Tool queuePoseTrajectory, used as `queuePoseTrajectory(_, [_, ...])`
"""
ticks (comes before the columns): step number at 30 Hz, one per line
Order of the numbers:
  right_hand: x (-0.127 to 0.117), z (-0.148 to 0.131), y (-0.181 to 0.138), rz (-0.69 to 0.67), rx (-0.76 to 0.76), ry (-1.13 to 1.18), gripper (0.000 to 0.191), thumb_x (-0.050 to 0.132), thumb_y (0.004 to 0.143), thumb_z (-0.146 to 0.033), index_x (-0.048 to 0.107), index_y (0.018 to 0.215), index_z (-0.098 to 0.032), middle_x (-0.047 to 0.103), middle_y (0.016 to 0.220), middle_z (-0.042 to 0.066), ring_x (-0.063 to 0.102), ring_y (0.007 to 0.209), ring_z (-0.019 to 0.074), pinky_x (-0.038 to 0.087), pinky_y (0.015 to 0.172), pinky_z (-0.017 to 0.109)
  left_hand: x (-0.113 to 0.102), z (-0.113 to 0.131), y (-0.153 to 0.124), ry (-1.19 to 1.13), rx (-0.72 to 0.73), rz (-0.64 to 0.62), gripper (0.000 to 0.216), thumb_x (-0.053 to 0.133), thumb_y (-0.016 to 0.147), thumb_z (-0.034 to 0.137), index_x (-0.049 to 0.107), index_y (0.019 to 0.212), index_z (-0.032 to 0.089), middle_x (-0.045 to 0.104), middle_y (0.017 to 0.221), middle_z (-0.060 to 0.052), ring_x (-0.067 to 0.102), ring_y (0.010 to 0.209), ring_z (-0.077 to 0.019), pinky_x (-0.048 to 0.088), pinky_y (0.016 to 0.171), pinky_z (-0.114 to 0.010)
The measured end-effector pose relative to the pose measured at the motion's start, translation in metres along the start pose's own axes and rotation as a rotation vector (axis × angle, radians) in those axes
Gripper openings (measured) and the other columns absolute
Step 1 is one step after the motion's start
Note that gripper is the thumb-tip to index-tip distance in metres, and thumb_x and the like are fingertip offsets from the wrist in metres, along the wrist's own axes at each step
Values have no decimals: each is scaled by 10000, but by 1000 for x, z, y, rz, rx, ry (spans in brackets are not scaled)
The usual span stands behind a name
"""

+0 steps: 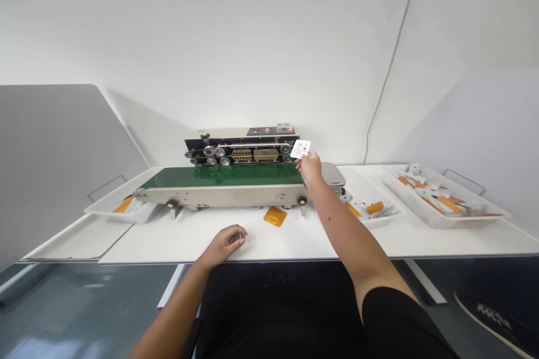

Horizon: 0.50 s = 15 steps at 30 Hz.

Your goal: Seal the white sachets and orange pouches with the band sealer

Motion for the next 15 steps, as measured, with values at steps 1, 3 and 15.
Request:
queuePoseTrajectory(1, [2, 4, 7, 6, 44, 7, 231, 573, 825, -141, 631, 1048, -155, 642, 619, -15, 519, 410, 73, 341, 363, 154, 0, 1, 0, 4, 4, -2, 177, 610, 930, 341, 686, 993, 194, 662, 901, -39, 563, 747, -174, 450, 690, -269])
queuePoseTrajectory(3, [7, 12, 15, -6, 100, 13, 231, 560, 790, -93, 633, 1004, -136, 630, 583, -8, 519, 401, 79, 342, 357, 155, 0, 2, 0, 11, 12, -5, 169, 612, 929, 336, 691, 975, 194, 661, 897, -38, 560, 739, -170, 451, 687, -266])
queuePoseTrajectory(15, [18, 28, 13, -56, 167, -32, 151, 559, 771, -48, 594, 869, -156, 583, 526, -24, 508, 387, 83, 336, 345, 155, 2, 5, 0, 37, 42, -15, 172, 618, 939, 356, 695, 950, 203, 663, 878, -33, 561, 736, -172, 450, 698, -269])
Point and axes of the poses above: each hand's wrist, its own y-axis towards the middle knuckle, its own x-axis out of the palm, z = x × y, the point moved 4 cm from there along y, towards the middle knuckle
